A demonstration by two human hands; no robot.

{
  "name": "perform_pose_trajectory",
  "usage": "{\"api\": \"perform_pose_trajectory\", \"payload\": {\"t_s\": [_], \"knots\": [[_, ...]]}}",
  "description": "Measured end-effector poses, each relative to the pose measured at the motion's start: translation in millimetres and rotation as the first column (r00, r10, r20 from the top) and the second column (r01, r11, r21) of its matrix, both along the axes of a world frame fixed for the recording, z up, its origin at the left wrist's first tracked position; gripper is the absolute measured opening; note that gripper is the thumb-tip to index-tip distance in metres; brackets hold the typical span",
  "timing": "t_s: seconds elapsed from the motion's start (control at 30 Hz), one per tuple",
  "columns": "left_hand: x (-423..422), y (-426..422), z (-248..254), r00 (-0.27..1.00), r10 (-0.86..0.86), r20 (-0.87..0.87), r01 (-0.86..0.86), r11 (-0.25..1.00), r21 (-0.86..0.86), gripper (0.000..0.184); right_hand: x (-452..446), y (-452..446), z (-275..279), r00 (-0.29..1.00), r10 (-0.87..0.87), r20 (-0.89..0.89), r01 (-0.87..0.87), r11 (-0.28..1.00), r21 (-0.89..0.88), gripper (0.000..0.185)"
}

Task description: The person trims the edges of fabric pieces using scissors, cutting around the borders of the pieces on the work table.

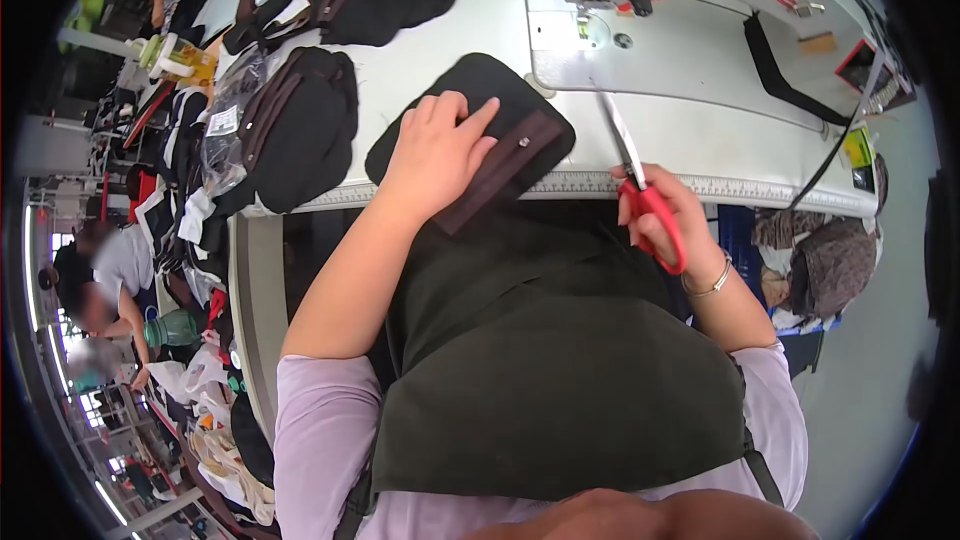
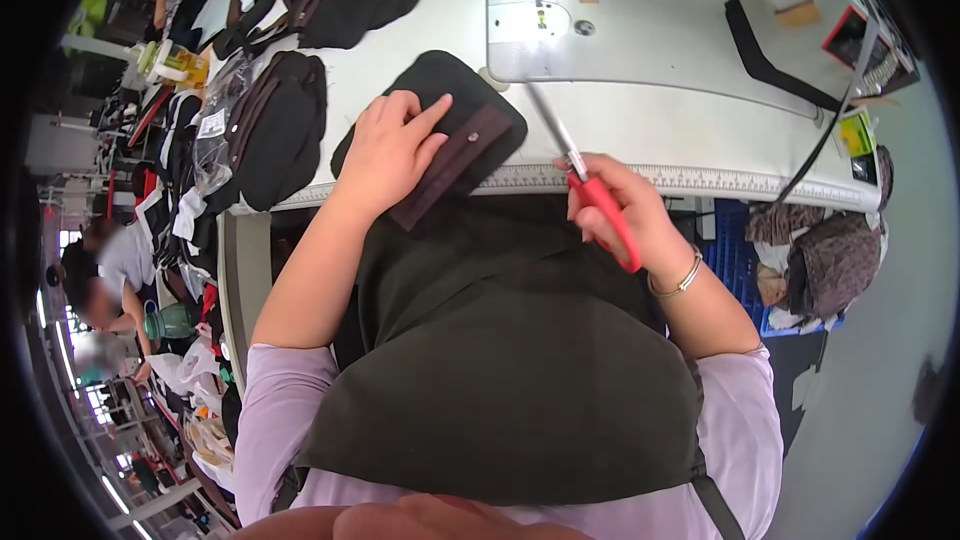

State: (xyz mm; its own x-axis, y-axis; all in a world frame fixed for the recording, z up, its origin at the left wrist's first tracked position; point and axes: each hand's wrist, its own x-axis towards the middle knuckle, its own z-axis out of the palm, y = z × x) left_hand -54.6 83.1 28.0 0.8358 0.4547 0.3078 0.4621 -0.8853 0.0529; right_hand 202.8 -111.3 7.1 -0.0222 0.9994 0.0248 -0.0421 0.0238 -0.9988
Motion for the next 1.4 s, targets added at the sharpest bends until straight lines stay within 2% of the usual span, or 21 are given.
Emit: {"api": "perform_pose_trajectory", "payload": {"t_s": [0.07, 0.13, 0.2, 0.23, 0.27, 0.37, 0.4, 0.47, 0.5, 0.53, 0.6, 0.63, 0.73, 0.8, 0.9, 1.07, 1.2, 1.4], "knots": [[3.4, -6.3, -6.5, 0.991, 0.088, 0.099, -0.092, 0.995, 0.03, 0.037, -2.4, -13.4, -10.0, 1.0, -0.01, 0.011, 0.01, 1.0, -0.027, 0.072], [6.0, -6.8, -11.7, 0.99, 0.112, 0.083, -0.114, 0.993, 0.021, 0.037, -1.0, -28.7, -15.1, 0.998, -0.053, 0.041, 0.06, 0.981, -0.183, 0.066], [8.8, -1.5, -17.7, 0.966, -0.165, 0.197, 0.145, 0.983, 0.111, 0.036, 0.6, -38.4, -9.7, 0.997, -0.071, 0.04, 0.078, 0.971, -0.226, 0.064], [8.1, -5.7, -20.4, 0.974, -0.208, 0.09, 0.205, 0.978, 0.04, 0.039, 1.4, -41.8, -6.3, 0.998, -0.064, 0.005, 0.064, 0.97, -0.234, 0.063], [9.4, -10.9, -16.0, 0.972, -0.216, 0.092, 0.214, 0.976, 0.036, 0.039, 1.7, -45.0, -4.3, 0.998, -0.058, -0.031, 0.049, 0.969, -0.242, 0.062], [15.1, -18.9, 0.6, 0.999, -0.031, -0.029, 0.031, 0.999, -0.032, 0.052, -0.3, -48.2, -2.5, 0.991, -0.096, -0.09, 0.071, 0.967, -0.247, 0.061], [17.7, -20.5, -0.4, 0.999, -0.037, -0.028, 0.036, 0.999, -0.034, 0.052, -0.7, -48.2, -2.1, 0.987, -0.107, -0.118, 0.075, 0.966, -0.247, 0.061], [26.3, -24.5, -2.9, 0.999, 0.031, 0.011, -0.031, 0.999, 0.014, 0.053, -0.5, -48.4, -4.9, 0.986, -0.088, -0.145, 0.051, 0.968, -0.246, 0.066], [28.6, -26.1, -7.6, 0.995, -0.017, 0.101, 0.014, 0.999, 0.037, 0.055, -0.9, -48.4, -8.5, 0.987, -0.032, -0.16, -0.002, 0.978, -0.208, 0.07], [27.9, -23.6, -13.7, 0.995, -0.023, 0.102, 0.019, 0.999, 0.035, 0.055, -1.6, -48.4, -10.6, 0.984, 0.024, -0.175, -0.054, 0.984, -0.169, 0.074], [26.2, -18.2, -22.9, 0.957, -0.287, 0.038, 0.28, 0.952, 0.126, 0.058, -2.6, -47.9, -9.9, 0.99, 0.042, -0.132, -0.065, 0.982, -0.176, 0.081], [25.2, -21.7, -27.7, 0.963, -0.264, 0.043, 0.265, 0.964, 0.001, 0.068, -2.9, -47.6, -10.1, 0.987, 0.068, -0.146, -0.097, 0.976, -0.197, 0.083], [25.9, -41.7, -5.1, 0.977, -0.212, 0.004, 0.212, 0.972, -0.105, 0.078, -2.9, -46.1, -5.2, 0.983, 0.095, -0.157, -0.131, 0.962, -0.24, 0.086], [26.4, -44.9, -8.4, 0.978, -0.21, -0.009, 0.208, 0.973, -0.103, 0.086, -1.7, -44.8, 0.0, 0.984, 0.095, -0.151, -0.133, 0.955, -0.263, 0.088], [31.2, -50.6, -23.3, 0.984, -0.176, 0.027, 0.177, 0.983, -0.045, 0.089, 0.1, -41.5, 5.6, 0.987, 0.138, -0.088, -0.158, 0.944, -0.29, 0.092], [37.5, -71.9, -32.1, 0.984, -0.143, 0.11, 0.144, 0.99, -0.003, 0.079, -5.1, -37.6, 9.9, 0.989, 0.148, -0.002, -0.142, 0.939, -0.312, 0.096], [40.8, -79.9, -28.2, 0.978, -0.11, 0.176, 0.127, 0.988, -0.087, 0.08, -8.5, -32.9, 10.2, 0.989, 0.145, 0.03, -0.129, 0.943, -0.307, 0.097], [42.1, -84.1, -29.5, 0.98, -0.104, 0.17, 0.119, 0.99, -0.08, 0.078, -14.5, -30.5, 17.5, 0.972, 0.125, 0.197, -0.059, 0.948, -0.311, 0.099]]}}
